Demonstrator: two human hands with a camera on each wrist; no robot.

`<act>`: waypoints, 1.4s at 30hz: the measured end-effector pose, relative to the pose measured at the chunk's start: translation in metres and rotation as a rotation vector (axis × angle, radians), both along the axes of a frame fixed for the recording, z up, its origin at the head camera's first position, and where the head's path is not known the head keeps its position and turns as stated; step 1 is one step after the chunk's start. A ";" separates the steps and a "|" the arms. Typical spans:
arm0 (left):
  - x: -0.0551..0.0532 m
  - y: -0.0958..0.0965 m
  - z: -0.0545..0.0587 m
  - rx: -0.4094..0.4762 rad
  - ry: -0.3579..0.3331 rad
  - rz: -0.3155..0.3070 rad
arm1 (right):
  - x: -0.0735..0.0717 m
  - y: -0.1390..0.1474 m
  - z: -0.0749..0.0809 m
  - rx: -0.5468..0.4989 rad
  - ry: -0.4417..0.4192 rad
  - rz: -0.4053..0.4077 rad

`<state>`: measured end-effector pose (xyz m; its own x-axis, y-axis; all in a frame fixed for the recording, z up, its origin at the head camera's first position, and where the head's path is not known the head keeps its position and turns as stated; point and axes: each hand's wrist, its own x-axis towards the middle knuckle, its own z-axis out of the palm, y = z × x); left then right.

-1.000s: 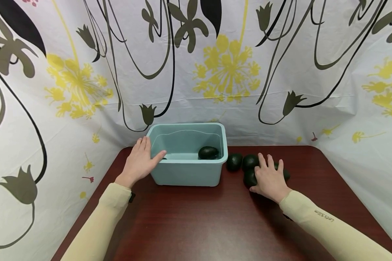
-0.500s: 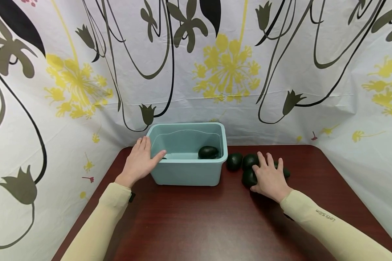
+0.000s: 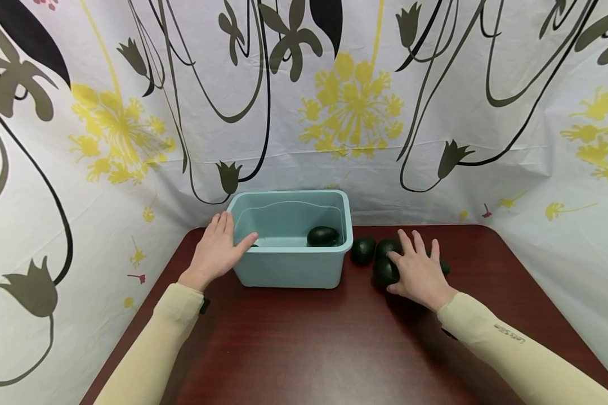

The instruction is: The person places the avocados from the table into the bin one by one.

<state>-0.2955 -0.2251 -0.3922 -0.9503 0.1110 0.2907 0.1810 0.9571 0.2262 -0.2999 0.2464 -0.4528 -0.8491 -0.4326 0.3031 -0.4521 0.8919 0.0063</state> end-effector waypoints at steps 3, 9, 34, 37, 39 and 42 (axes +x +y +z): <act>0.000 0.000 -0.001 -0.003 0.004 0.000 | 0.000 0.000 0.001 -0.004 0.014 0.006; 0.000 0.000 -0.001 0.000 0.011 0.002 | 0.001 0.000 0.006 -0.022 0.044 0.021; 0.001 0.000 -0.002 0.015 0.019 -0.012 | 0.003 0.002 0.034 -0.052 0.092 0.019; 0.001 0.000 -0.002 0.014 0.025 -0.013 | 0.003 0.002 0.037 -0.049 0.097 0.020; 0.001 0.000 -0.002 0.012 0.031 -0.013 | 0.003 0.002 0.039 -0.047 0.106 0.021; 0.001 0.000 -0.002 0.010 0.032 -0.012 | 0.003 0.002 0.042 -0.050 0.124 0.025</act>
